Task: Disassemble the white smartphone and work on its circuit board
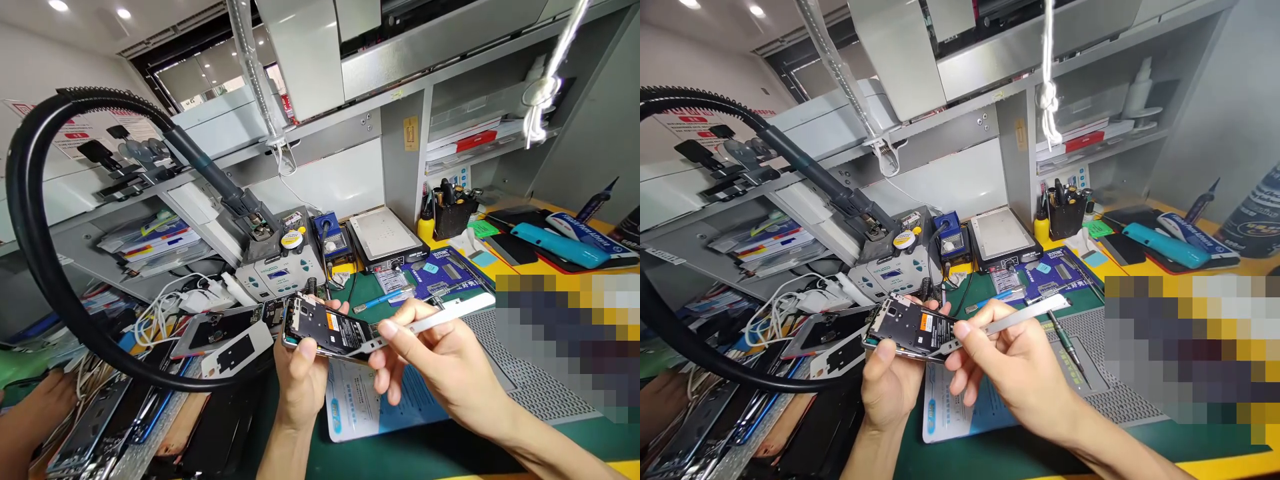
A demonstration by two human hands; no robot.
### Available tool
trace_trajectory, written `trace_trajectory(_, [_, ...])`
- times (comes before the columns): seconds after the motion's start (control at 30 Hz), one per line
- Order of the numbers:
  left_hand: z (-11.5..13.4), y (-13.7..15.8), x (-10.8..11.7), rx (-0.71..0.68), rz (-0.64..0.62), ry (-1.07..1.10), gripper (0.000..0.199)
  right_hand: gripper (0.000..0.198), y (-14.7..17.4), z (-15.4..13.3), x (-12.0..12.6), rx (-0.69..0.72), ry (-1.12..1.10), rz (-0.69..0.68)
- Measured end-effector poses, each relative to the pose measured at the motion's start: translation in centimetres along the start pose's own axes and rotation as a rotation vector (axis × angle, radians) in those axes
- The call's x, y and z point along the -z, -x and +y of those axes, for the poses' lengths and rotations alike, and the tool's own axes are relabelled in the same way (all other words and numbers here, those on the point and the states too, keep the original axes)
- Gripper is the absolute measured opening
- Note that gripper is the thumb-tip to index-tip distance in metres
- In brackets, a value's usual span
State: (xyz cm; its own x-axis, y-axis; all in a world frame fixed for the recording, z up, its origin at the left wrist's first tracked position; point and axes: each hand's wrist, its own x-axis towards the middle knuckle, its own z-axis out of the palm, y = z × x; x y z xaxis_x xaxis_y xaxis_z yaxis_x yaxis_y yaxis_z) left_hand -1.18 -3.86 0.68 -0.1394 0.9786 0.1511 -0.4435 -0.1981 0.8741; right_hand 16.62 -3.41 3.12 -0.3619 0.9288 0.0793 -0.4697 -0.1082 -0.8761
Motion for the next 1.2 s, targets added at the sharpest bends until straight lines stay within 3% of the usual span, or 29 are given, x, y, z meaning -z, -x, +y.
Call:
trace_trajectory(0.2, [-0.1,0.3,-0.8,-0.133,0.057,-0.008,0.038,0.031,0.0,0.1,0.0,0.007,0.018,0.032])
trace_trajectory(0.47, [-0.2,0.2,-1.0,-0.192,0.094,-0.036,0.038,0.025,0.4,0.8,0.1,0.074,0.108,0.060])
trace_trajectory(0.53, [-0.4,0.3,-0.9,-0.203,0.100,-0.037,0.039,0.018,0.6,1.2,0.3,0.177,0.240,0.076])
trace_trajectory(0.63, [-0.7,0.4,-0.8,-0.208,0.130,-0.040,0.041,0.009,0.9,1.3,0.3,0.461,0.581,0.082])
trace_trajectory(0.77, [-1.0,0.6,-0.8,-0.187,0.188,-0.045,0.043,0.026,1.0,1.2,-0.2,0.806,0.821,0.052])
trace_trajectory(0.93, [-1.1,0.5,-0.7,-0.176,0.196,-0.036,0.040,0.036,0.9,2.1,0.2,0.911,0.955,-0.102])
trace_trajectory(1.03, [-1.2,0.5,-0.6,-0.167,0.210,-0.023,0.040,0.030,0.8,2.4,0.4,0.930,1.038,-0.171])
trace_trajectory(1.2, [-1.5,0.4,-0.4,-0.210,0.224,-0.013,0.039,0.020,0.9,2.3,0.0,0.945,0.944,-0.130])
